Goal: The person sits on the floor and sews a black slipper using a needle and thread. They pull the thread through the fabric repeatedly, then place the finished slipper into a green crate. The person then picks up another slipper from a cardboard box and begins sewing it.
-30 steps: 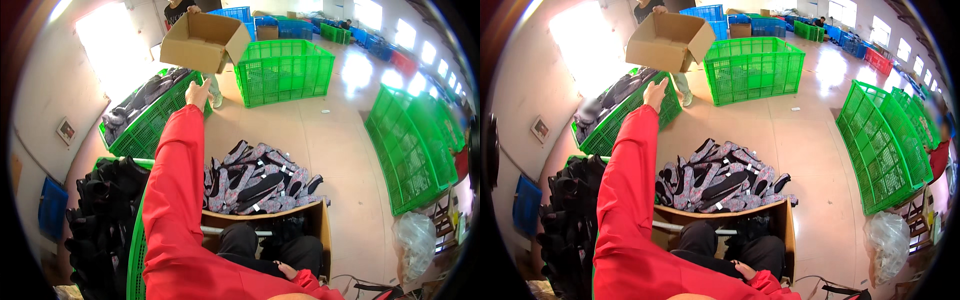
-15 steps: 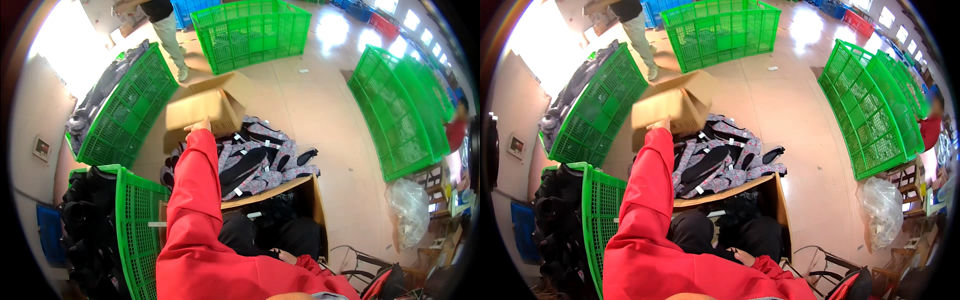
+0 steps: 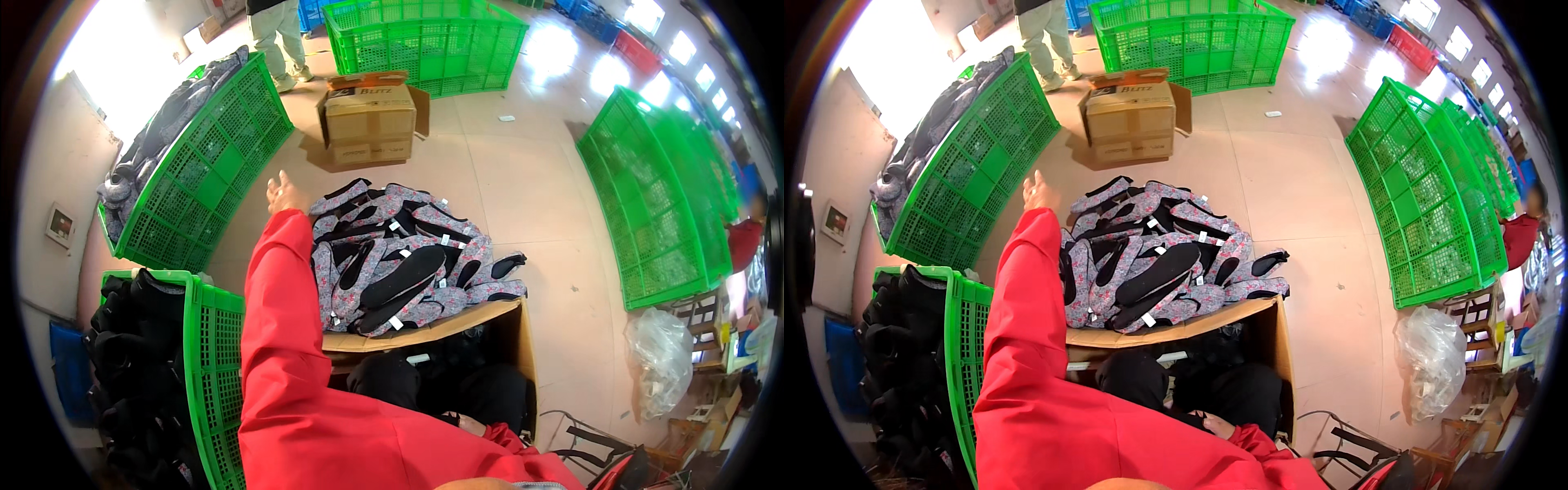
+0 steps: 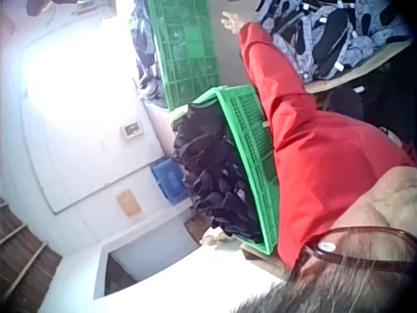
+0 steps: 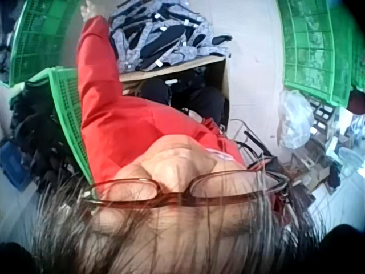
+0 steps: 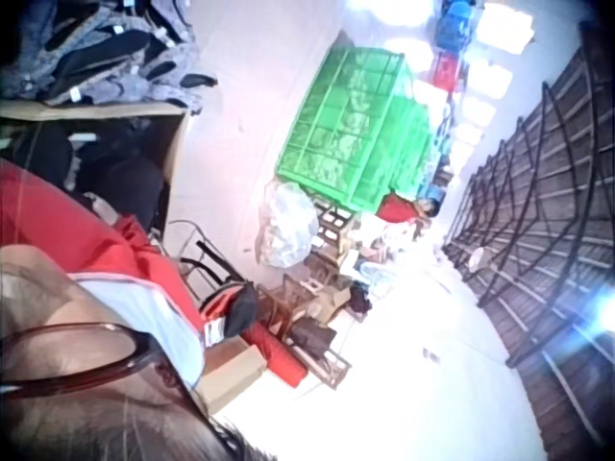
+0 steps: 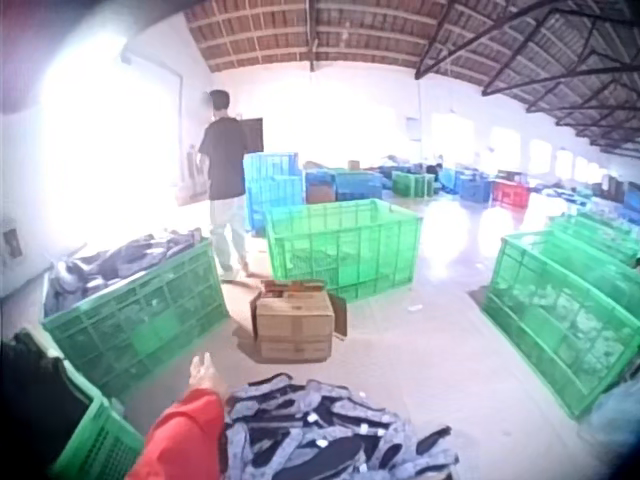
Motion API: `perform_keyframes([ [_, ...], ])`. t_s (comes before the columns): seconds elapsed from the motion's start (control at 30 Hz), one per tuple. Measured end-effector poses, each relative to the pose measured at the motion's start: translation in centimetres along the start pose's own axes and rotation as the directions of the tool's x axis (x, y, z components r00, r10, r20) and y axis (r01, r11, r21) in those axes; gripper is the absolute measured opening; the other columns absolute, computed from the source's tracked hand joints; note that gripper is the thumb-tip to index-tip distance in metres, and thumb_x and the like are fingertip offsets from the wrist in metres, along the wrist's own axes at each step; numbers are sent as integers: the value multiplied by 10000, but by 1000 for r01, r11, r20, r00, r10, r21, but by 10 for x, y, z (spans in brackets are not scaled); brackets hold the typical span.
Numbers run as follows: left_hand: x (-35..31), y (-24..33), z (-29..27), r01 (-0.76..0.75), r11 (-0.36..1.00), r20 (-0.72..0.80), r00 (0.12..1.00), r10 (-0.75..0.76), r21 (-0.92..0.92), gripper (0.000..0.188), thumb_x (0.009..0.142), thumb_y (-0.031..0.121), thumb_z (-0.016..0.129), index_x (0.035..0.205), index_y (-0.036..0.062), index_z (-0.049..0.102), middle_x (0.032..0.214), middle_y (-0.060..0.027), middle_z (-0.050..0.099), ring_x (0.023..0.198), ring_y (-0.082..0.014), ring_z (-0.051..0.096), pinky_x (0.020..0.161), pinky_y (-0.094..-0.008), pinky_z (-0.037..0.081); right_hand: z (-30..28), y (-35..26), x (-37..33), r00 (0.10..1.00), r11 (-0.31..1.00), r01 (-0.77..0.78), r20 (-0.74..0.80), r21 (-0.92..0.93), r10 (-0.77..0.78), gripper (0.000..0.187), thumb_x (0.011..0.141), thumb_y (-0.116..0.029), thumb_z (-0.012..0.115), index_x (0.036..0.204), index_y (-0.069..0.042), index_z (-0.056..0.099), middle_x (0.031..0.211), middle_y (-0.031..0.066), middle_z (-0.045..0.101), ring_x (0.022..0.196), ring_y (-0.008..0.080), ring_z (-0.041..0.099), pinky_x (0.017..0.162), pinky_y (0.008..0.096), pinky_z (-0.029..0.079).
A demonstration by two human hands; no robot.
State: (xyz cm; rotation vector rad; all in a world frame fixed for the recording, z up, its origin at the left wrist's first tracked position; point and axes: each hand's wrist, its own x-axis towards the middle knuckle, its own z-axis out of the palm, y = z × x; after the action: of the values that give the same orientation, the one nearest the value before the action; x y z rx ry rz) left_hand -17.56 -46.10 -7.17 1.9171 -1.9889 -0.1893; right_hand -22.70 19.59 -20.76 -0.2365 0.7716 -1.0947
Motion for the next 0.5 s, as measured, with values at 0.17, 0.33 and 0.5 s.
perform_keyframes([
  [0.17,36,-74,-16,-166,986,338,929,150,17,430,810,241,612,1204,73,655,1179,-236,634,1143,-358,601,975,-410,479,-7,4,12,997,999,31,78,-44,-28,610,920,-556,571,1236,-36,524,1147,19,590,1050,111,536,957,291,417],
  [0.33,-64,-79,-33,-377,865,269,841,469,-331,390,808,216,661,1161,51,679,961,-147,720,859,-236,693,778,-342,529,2,-7,7,958,809,288,160,-512,-240,215,989,-238,513,1110,-63,542,1020,21,563,972,146,528,883,297,428],
  [0.5,-238,-186,-101,-211,841,475,745,468,-498,297,841,164,655,1099,21,690,841,-129,708,727,-176,670,692,-302,516,42,-18,-16,990,961,126,96,-246,-105,691,879,-613,594,1221,-16,525,1101,19,586,997,90,532,889,269,439],
])
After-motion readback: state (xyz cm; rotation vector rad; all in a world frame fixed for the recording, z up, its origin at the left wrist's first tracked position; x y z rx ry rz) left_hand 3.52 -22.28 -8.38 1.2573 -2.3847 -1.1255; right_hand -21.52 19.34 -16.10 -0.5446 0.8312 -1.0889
